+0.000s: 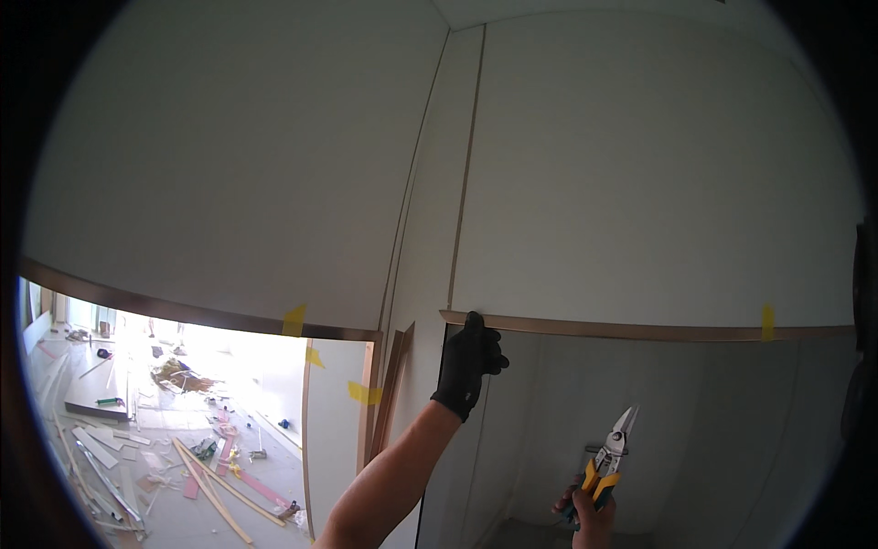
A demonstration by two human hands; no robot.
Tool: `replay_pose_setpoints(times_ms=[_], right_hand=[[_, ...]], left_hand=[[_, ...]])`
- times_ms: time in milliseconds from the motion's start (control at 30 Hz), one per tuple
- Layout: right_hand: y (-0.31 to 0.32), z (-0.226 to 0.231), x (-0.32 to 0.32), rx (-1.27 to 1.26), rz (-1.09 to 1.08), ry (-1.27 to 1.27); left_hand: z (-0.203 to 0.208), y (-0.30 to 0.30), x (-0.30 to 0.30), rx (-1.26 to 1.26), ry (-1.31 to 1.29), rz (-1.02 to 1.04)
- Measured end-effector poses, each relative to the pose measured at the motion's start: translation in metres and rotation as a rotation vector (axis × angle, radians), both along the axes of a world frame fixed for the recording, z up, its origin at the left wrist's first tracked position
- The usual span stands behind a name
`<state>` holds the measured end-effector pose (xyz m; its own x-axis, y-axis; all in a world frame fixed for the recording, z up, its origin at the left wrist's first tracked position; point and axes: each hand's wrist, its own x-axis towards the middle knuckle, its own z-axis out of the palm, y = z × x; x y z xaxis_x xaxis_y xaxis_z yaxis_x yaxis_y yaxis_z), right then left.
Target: The person installs wooden trim pieces along the upper wall and door frame in a bathroom under renovation. They position and press the trim into place, use yellow tape to hold it, and trim excess with pliers.
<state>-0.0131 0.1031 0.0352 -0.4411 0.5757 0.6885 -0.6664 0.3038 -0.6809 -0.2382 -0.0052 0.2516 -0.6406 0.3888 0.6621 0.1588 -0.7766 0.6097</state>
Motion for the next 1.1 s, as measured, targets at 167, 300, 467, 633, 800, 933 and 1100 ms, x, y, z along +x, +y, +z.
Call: replay_pose_setpoints(times_ms=[167, 300, 467, 633, 800, 933, 1100], right_hand=[[-0.013, 0.010, 0.008, 0.042, -0.044, -0.069], [-0.028, 0.013, 0.013, 0.078, -0.038, -0.082], [-0.044, 0.012, 0.011, 0.089, 0.046, -0.076], [-0.036, -0.001, 0.005, 0.060, 0.049, -0.076], [-0.024, -0.007, -0.001, 0.014, 0.034, -0.067], [-0.014, -0.010, 0.000, 0.018, 0.014, -0.045], [-0.024, -0.001, 0.010, 0.024, -0.007, -0.119]], left_hand=[[-0.001, -0.003, -0.001, 0.000, 0.045, 0.022], [0.000, -0.007, 0.006, -0.034, 0.038, 0.000], [0.001, -0.014, 0.011, -0.115, 0.026, -0.051], [0.000, -0.009, 0.000, -0.061, 0.057, -0.061], [0.000, -0.002, -0.005, -0.061, 0.051, -0.036], [-0.001, -0.006, -0.002, -0.053, 0.088, 0.025], [-0.001, -0.009, -0.002, -0.052, 0.100, 0.080]])
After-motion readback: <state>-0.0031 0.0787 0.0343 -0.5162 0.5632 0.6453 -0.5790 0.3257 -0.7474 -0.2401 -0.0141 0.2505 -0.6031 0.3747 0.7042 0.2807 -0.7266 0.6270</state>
